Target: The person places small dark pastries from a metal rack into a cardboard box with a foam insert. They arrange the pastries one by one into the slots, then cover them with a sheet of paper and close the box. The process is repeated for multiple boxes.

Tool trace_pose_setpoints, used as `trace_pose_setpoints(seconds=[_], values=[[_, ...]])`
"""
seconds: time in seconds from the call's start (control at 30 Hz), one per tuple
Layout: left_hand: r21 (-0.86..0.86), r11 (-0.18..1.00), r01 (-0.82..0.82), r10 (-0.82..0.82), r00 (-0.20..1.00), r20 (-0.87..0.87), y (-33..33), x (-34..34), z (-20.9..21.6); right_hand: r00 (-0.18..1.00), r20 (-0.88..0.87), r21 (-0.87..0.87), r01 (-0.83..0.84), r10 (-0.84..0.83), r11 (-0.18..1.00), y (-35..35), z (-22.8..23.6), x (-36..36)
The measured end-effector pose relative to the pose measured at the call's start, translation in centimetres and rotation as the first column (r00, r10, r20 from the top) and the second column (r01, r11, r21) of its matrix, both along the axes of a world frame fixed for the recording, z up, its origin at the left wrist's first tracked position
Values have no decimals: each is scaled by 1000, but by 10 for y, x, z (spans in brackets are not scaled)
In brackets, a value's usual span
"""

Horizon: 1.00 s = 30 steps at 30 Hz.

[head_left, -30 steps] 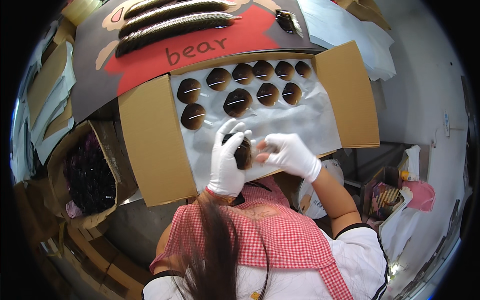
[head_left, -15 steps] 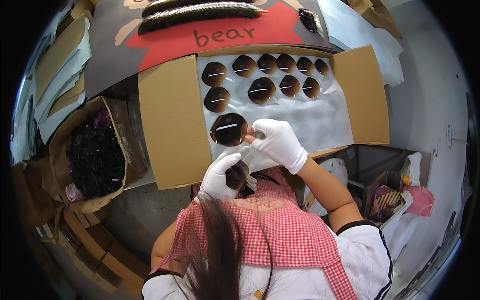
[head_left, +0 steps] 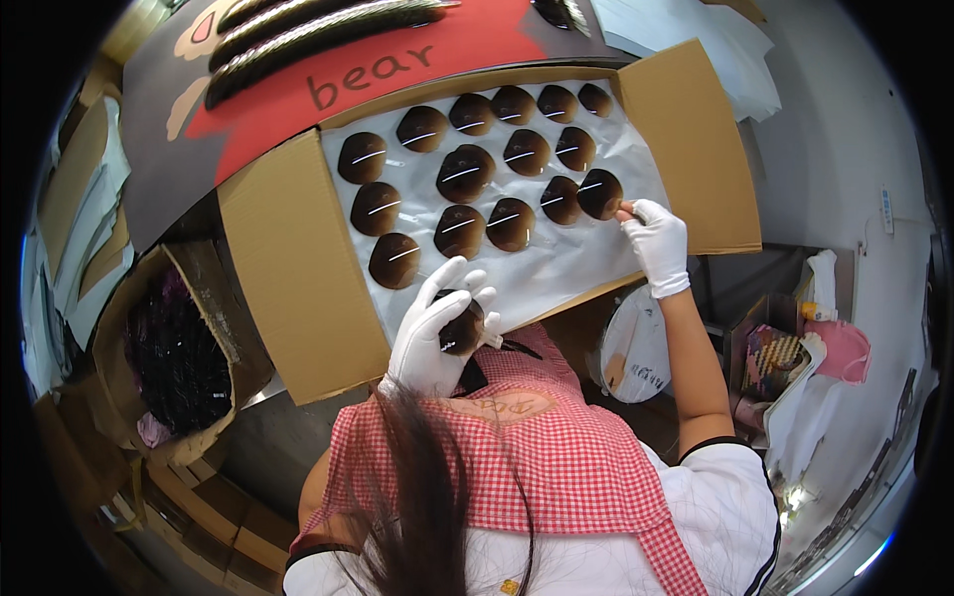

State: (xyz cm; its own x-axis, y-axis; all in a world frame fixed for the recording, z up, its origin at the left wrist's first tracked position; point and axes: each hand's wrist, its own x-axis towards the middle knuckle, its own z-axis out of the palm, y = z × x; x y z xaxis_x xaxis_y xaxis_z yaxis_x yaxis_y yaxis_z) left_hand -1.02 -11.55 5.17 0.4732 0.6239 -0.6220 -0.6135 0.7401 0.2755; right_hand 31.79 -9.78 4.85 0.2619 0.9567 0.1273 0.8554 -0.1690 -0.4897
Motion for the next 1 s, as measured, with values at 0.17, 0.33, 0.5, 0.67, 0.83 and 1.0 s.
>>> trace_pose_setpoints(seconds=[0.17, 0.33, 0.5, 0.67, 0.83, 1.0], values=[[-81, 995, 51, -46, 997, 67, 18, 24, 2, 976, 211, 21, 55, -58, 998, -3, 8, 40], [-157, 987, -41, 30, 997, -68, 10, 39, 8, 929, 366, 88, 19, -50, 996, 17, 13, 60], [-61, 992, -114, 109, 991, -79, 5, 42, 8, 908, 418, -2, 39, -34, 999, 58, 12, 41], [107, 946, -307, 305, 952, 37, 2, 43, 4, 794, -344, -139, -570, 501, 809, 12, 32, -63], [358, 889, -285, 329, 942, -69, -20, 28, -6, 821, -459, -244, -483, 338, 841, -38, 36, -154], [344, 891, -296, 313, 950, 5, -42, -19, -17, 741, -530, -276, -609, 411, 743, -36, 26, -170]])
